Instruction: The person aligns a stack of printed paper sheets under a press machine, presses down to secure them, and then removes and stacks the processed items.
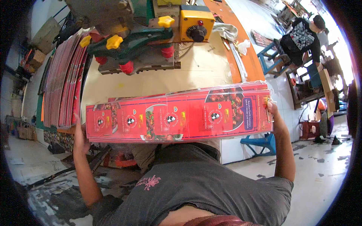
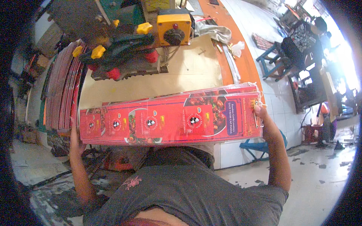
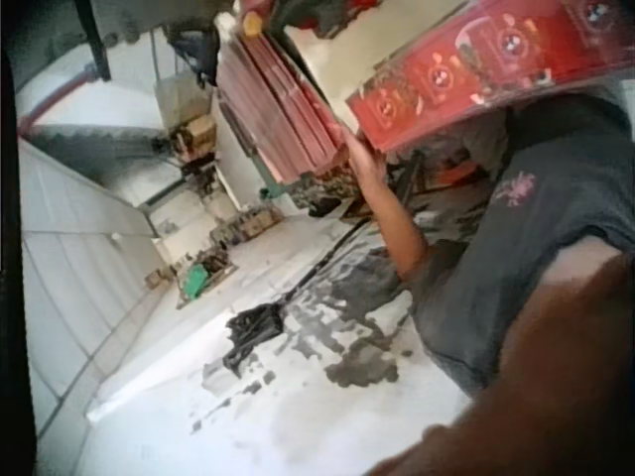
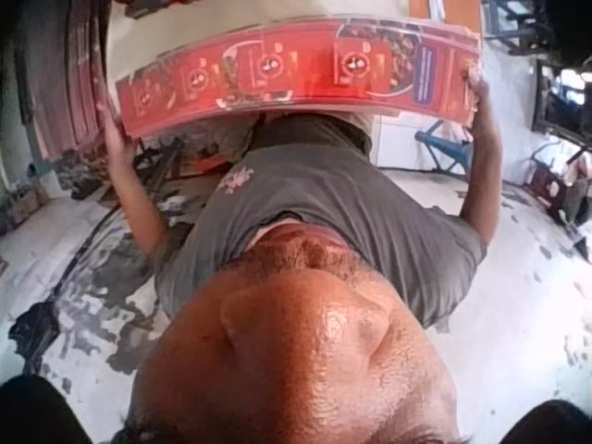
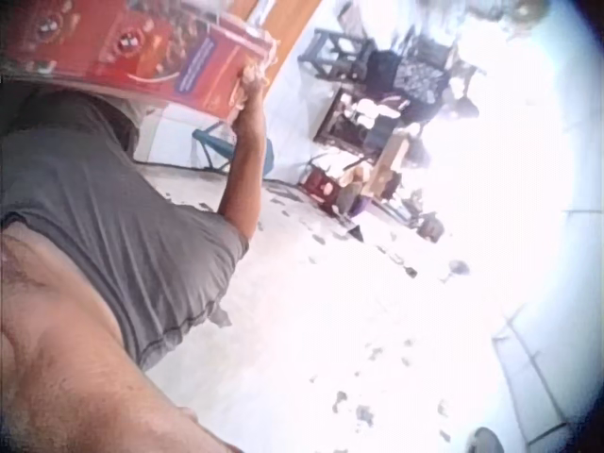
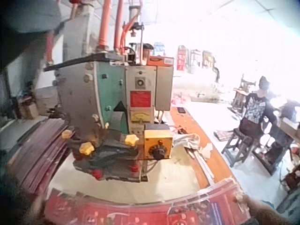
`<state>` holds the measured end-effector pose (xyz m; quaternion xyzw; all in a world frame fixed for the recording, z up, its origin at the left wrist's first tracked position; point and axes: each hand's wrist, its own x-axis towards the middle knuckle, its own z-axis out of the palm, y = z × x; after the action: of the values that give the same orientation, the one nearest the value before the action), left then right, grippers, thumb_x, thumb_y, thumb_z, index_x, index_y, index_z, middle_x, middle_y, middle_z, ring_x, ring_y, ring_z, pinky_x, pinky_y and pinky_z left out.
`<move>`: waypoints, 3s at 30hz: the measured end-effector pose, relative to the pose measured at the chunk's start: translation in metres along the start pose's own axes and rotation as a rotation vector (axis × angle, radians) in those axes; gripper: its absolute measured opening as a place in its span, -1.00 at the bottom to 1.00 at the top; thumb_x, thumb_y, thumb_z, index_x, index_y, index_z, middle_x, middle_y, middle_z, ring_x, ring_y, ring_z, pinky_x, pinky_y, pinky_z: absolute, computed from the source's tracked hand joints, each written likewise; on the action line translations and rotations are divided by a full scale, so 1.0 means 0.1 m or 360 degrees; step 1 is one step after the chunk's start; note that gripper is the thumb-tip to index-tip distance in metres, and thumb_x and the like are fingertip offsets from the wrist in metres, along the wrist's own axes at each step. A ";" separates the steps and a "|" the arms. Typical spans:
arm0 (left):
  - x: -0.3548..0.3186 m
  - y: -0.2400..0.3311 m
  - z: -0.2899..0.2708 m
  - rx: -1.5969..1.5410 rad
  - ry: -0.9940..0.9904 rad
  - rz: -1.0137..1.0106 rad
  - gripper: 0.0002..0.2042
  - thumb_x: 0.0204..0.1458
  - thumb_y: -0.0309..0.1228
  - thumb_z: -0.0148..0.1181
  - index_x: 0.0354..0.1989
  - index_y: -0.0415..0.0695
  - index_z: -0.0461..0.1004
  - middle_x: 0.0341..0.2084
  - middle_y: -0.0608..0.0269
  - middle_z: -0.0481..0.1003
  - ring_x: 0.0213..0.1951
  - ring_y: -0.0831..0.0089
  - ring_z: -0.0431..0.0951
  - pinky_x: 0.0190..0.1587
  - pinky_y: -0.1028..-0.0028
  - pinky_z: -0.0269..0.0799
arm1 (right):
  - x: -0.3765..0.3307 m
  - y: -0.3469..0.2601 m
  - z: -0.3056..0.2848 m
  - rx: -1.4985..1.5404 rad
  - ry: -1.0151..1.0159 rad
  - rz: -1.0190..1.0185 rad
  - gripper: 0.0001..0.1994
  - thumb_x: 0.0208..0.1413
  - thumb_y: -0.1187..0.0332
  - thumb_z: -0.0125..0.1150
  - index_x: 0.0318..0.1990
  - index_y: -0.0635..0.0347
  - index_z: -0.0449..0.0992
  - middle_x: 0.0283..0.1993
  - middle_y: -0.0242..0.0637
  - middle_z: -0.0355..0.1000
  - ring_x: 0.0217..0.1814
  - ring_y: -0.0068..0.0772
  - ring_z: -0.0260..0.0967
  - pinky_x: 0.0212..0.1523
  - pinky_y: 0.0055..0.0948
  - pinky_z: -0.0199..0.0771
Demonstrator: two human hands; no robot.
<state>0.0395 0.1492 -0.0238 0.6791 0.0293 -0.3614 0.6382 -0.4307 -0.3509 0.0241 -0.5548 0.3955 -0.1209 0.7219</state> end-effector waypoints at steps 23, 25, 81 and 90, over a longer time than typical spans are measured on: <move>0.09 0.01 0.43 -0.0155 -0.0212 -0.0130 -0.59 0.36 -0.12 -0.05 0.17 -0.14 0.47 0.00 0.19 0.60 -0.02 0.38 0.65 0.11 0.29 0.57 | 0.28 -0.02 -0.46 0.0225 -0.0132 -0.0217 -0.26 0.29 -0.15 0.09 0.40 0.24 0.20 0.30 -0.10 0.39 0.25 -0.19 0.47 0.23 -0.17 0.55; 0.07 0.01 0.53 -0.0176 -0.0259 -0.0190 -0.58 0.36 -0.12 -0.05 0.19 -0.15 0.46 0.04 0.18 0.59 0.01 0.39 0.64 0.13 0.30 0.56 | 0.34 -0.05 -0.43 0.0232 -0.0056 -0.0296 -0.30 0.29 -0.15 0.09 0.37 0.21 0.24 0.28 -0.16 0.40 0.25 -0.25 0.46 0.25 -0.21 0.52; 0.08 -0.49 2.63 -0.0113 -0.0292 -0.0170 -0.36 0.23 0.09 -0.13 0.17 -0.26 0.46 0.24 -0.08 0.41 0.25 0.16 0.42 0.30 0.20 0.30 | 1.33 -1.36 -1.16 0.1249 0.0299 0.1683 -0.24 0.24 -0.07 0.21 0.45 0.12 0.11 0.46 -0.12 0.10 0.41 -0.17 0.19 0.40 -0.13 0.27; 0.30 -0.72 2.77 -0.0168 -0.0412 -0.0064 -0.37 0.23 0.09 -0.14 0.17 -0.25 0.45 0.15 -0.20 0.45 0.21 0.04 0.45 0.27 0.17 0.31 | 1.34 -1.34 -1.04 0.1422 0.0594 0.2040 -0.21 0.22 -0.07 0.24 0.46 0.12 0.09 0.47 -0.11 0.07 0.41 -0.17 0.18 0.39 -0.13 0.26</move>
<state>-0.1006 -0.0964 -0.0792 0.5916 -0.0206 -0.4566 0.6642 -0.3804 -0.5547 0.0786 0.1510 0.6656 0.0795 0.7266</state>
